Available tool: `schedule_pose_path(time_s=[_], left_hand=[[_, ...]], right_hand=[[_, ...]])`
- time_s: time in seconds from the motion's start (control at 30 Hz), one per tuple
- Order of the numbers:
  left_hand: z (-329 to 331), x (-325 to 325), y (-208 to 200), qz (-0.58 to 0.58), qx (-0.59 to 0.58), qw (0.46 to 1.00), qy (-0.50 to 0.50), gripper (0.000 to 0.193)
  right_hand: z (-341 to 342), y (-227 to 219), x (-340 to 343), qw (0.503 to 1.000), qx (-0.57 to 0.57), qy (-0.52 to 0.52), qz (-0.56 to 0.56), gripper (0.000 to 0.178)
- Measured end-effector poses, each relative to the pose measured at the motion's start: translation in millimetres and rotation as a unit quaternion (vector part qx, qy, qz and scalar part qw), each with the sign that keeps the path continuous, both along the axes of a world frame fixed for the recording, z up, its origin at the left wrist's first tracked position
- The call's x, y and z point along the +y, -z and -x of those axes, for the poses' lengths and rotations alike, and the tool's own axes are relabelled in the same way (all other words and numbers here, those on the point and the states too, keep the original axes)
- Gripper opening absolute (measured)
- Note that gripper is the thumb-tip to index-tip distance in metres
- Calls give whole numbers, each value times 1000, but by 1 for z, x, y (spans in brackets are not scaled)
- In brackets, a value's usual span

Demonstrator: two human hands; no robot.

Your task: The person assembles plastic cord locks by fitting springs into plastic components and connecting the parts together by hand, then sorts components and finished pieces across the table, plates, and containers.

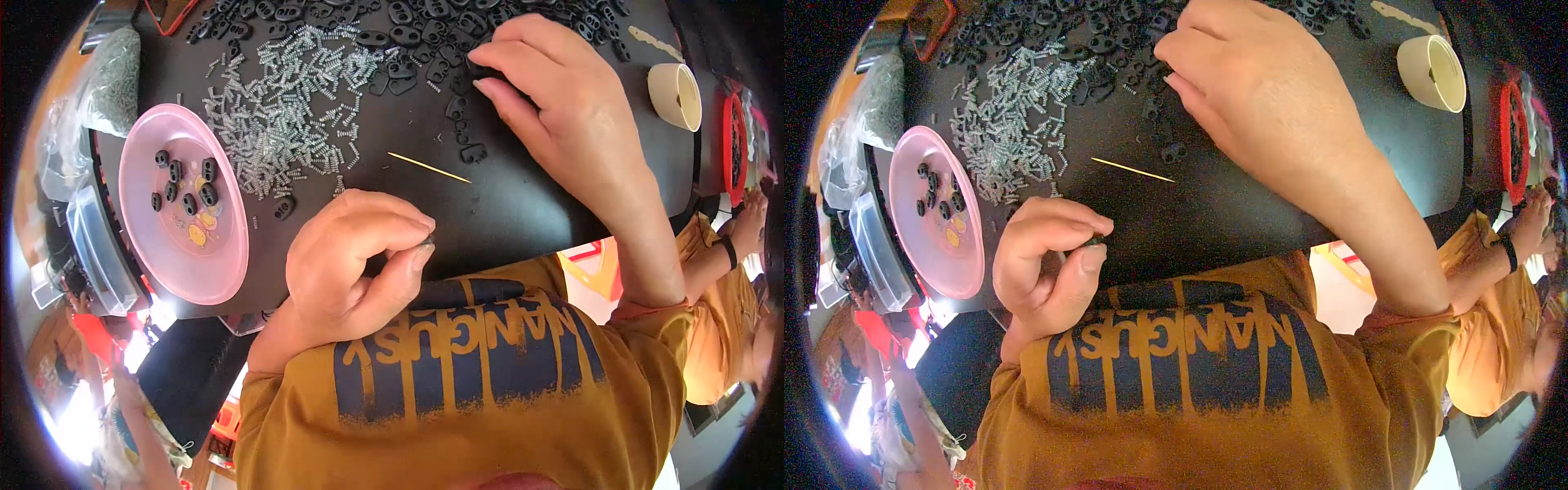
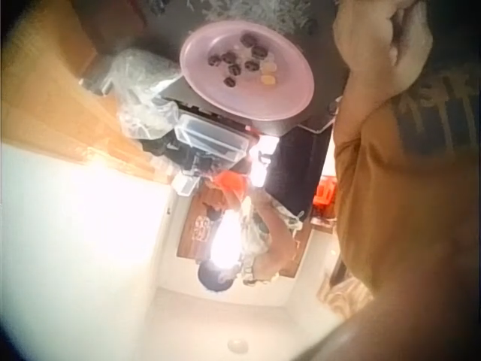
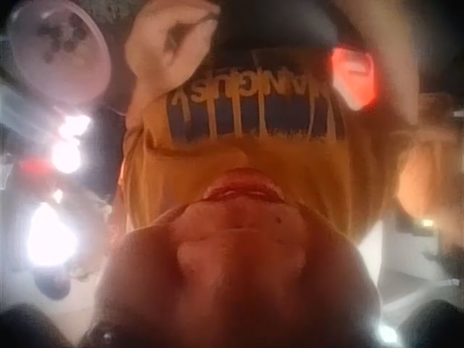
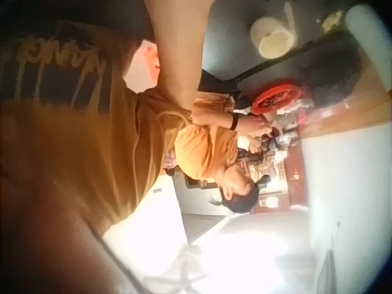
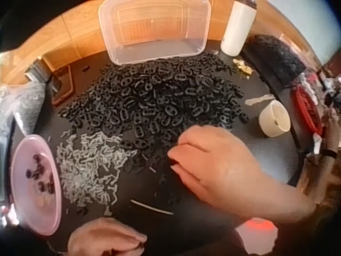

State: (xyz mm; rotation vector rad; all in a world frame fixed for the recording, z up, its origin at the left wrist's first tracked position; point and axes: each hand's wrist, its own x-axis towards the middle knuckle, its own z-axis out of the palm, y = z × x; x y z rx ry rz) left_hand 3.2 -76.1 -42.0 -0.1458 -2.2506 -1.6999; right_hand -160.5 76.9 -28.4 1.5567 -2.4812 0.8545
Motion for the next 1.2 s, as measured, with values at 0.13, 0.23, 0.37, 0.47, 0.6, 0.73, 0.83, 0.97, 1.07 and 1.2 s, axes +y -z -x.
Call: schedule_pose_path(time_s=[0.13,0.23,0.37,0.47,0.6,0.73,0.83,0.97,1.07,1.2], left_hand=[[3,-3,2,20,27,999,14,23],[4,-2,2,17,26,999,16,24],[6,-2,2,21,16,999,29,25],[6,-3,3,31,21,999,37,26],[7,-2,3,33,22,999,37,26],[7,-4,4,24,20,999,30,25],[6,-4,2,-4,-6,1000,21,24],[7,-6,0,-31,-15,999,19,23],[2,-11,-7,-16,-65,997,44,21],[0,-10,-5,-24,-41,998,43,18]], right_hand=[[4,-22,-7,996,-73,-11,-56,14],[8,2,3,998,16,-8,-62,16],[10,2,5,999,-5,-9,-46,15],[10,-1,-1,1000,-10,-12,-26,14],[33,20,-34,979,89,-109,147,10],[40,29,-48,935,179,-184,244,8],[39,26,-48,957,165,-165,171,7],[38,22,-51,978,144,-137,70,6],[37,15,-56,985,130,-117,-3,6],[31,3,-59,988,93,-112,-45,7]])
